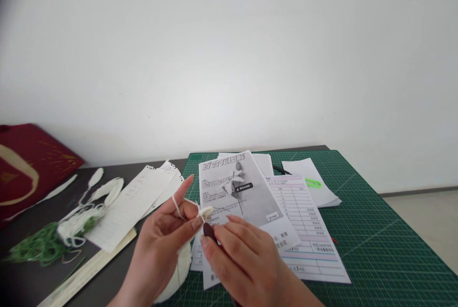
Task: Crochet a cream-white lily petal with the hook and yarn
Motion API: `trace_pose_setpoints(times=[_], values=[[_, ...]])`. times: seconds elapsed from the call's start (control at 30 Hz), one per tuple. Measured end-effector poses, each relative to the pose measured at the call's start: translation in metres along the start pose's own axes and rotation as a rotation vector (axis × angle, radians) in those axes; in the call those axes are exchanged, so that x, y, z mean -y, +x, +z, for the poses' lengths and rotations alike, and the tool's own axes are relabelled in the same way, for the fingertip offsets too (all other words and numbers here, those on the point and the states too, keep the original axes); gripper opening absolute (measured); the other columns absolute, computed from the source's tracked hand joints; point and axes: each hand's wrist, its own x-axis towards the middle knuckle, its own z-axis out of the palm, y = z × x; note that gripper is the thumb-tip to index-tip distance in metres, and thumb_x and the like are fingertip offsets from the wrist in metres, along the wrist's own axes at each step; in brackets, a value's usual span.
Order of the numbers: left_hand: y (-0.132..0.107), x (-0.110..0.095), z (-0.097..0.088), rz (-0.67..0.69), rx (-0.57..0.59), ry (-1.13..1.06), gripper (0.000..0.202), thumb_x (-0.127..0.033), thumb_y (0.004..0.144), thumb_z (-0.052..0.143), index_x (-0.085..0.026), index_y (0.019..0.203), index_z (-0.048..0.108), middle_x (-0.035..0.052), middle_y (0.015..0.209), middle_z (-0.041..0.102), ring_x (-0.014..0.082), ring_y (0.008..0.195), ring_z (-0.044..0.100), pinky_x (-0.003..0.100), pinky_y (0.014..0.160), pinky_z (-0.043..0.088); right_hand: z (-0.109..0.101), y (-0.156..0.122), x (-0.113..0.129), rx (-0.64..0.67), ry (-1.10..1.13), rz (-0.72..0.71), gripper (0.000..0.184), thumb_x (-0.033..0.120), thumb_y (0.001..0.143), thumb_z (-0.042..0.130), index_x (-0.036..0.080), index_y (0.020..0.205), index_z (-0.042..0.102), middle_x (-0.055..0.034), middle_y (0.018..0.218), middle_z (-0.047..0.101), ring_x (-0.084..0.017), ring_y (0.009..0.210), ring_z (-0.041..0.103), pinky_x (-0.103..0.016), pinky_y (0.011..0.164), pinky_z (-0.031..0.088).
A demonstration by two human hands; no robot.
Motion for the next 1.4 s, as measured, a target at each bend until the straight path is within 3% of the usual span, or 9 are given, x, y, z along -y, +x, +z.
trace_pose_setpoints(times=[0.17, 0.37, 0.53, 0.67, 0.8, 0.93, 1.03, 1.2, 1.4], values=[[0.0, 0.007, 0.005, 0.289, -0.068, 0.357, 0.038, -0.022, 0.073, 0.073, -0.024, 0.112, 0.069, -0.0044, 0.063, 0.055, 0.0153, 0.067, 0.051, 0.029, 0.08, 0.042, 0.003, -0.002, 0.006, -0.05, 0.065, 0.079, 0.033, 0.004, 0.084, 0.052, 0.006, 0.115, 0.059, -0.0166, 0.086, 0.076, -0.025, 0.083, 0.072, -0.036, 0.074, 0.062], [0.008, -0.003, 0.001, 0.128, 0.104, 0.336, 0.025, -0.023, 0.07, 0.075, -0.02, 0.095, 0.072, -0.0014, 0.061, 0.059, 0.0174, 0.066, 0.053, 0.031, 0.071, 0.045, -0.005, 0.004, 0.005, -0.115, 0.3, 0.299, 0.037, -0.001, 0.079, 0.052, 0.014, 0.112, 0.061, -0.0124, 0.083, 0.072, -0.021, 0.072, 0.067, -0.031, 0.059, 0.058], [0.014, -0.005, -0.009, 0.044, 0.268, 0.322, 0.009, -0.023, 0.069, 0.076, -0.018, 0.066, 0.069, 0.0063, 0.069, 0.068, 0.0224, 0.074, 0.06, 0.039, 0.083, 0.045, -0.015, 0.004, 0.003, -0.148, 0.493, 0.527, 0.028, 0.005, 0.083, 0.053, 0.019, 0.103, 0.064, -0.0063, 0.076, 0.067, -0.019, 0.065, 0.062, -0.029, 0.054, 0.052], [0.013, -0.006, -0.011, -0.04, 0.371, 0.29, 0.008, -0.016, 0.067, 0.076, -0.018, 0.074, 0.074, 0.0034, 0.065, 0.066, 0.0223, 0.075, 0.063, 0.039, 0.084, 0.045, -0.017, -0.001, 0.0, -0.219, 0.659, 0.742, 0.015, 0.018, 0.089, 0.054, 0.021, 0.092, 0.068, -0.0037, 0.071, 0.062, -0.017, 0.061, 0.057, -0.028, 0.052, 0.046], [0.011, -0.004, -0.011, -0.086, 0.425, 0.292, 0.008, -0.016, 0.067, 0.076, -0.018, 0.075, 0.074, 0.0024, 0.063, 0.063, 0.0246, 0.082, 0.063, 0.037, 0.081, 0.046, -0.013, 0.0, -0.007, -0.339, 0.937, 0.997, 0.017, 0.029, 0.089, 0.059, 0.019, 0.081, 0.071, -0.0011, 0.06, 0.06, -0.014, 0.054, 0.056, -0.025, 0.05, 0.045], [0.011, 0.0, -0.011, -0.051, 0.387, 0.283, 0.013, -0.017, 0.069, 0.075, -0.019, 0.082, 0.075, 0.0012, 0.064, 0.061, 0.0227, 0.08, 0.062, 0.039, 0.087, 0.044, -0.005, 0.006, -0.013, -0.387, 1.254, 1.217, 0.019, 0.033, 0.082, 0.069, 0.016, 0.076, 0.073, -0.0003, 0.053, 0.064, -0.01, 0.042, 0.056, -0.02, 0.041, 0.047], [0.011, 0.002, -0.009, -0.021, 0.354, 0.25, 0.02, -0.017, 0.072, 0.074, -0.021, 0.092, 0.075, -0.0014, 0.066, 0.059, 0.0166, 0.071, 0.058, 0.038, 0.091, 0.041, 0.001, 0.01, -0.011, -0.391, 1.337, 1.331, 0.02, 0.034, 0.076, 0.074, 0.014, 0.075, 0.074, -0.0017, 0.053, 0.068, -0.009, 0.04, 0.059, -0.017, 0.04, 0.049], [0.007, 0.005, -0.005, -0.012, 0.332, 0.19, 0.035, -0.017, 0.074, 0.074, -0.026, 0.109, 0.071, -0.0053, 0.065, 0.053, 0.0125, 0.069, 0.051, 0.033, 0.089, 0.041, 0.007, 0.01, -0.003, -0.377, 1.29, 1.34, 0.018, 0.032, 0.078, 0.074, 0.014, 0.082, 0.075, -0.0037, 0.058, 0.072, -0.011, 0.046, 0.065, -0.018, 0.045, 0.054], [0.006, 0.014, -0.001, -0.001, 0.206, 0.129, 0.045, -0.02, 0.073, 0.076, -0.027, 0.117, 0.067, -0.0036, 0.071, 0.057, 0.0149, 0.079, 0.054, 0.033, 0.091, 0.039, 0.008, 0.004, 0.008, -0.421, 0.881, 1.065, 0.012, 0.018, 0.084, 0.065, 0.022, 0.091, 0.074, -0.0008, 0.069, 0.075, -0.013, 0.059, 0.069, -0.022, 0.056, 0.059]])
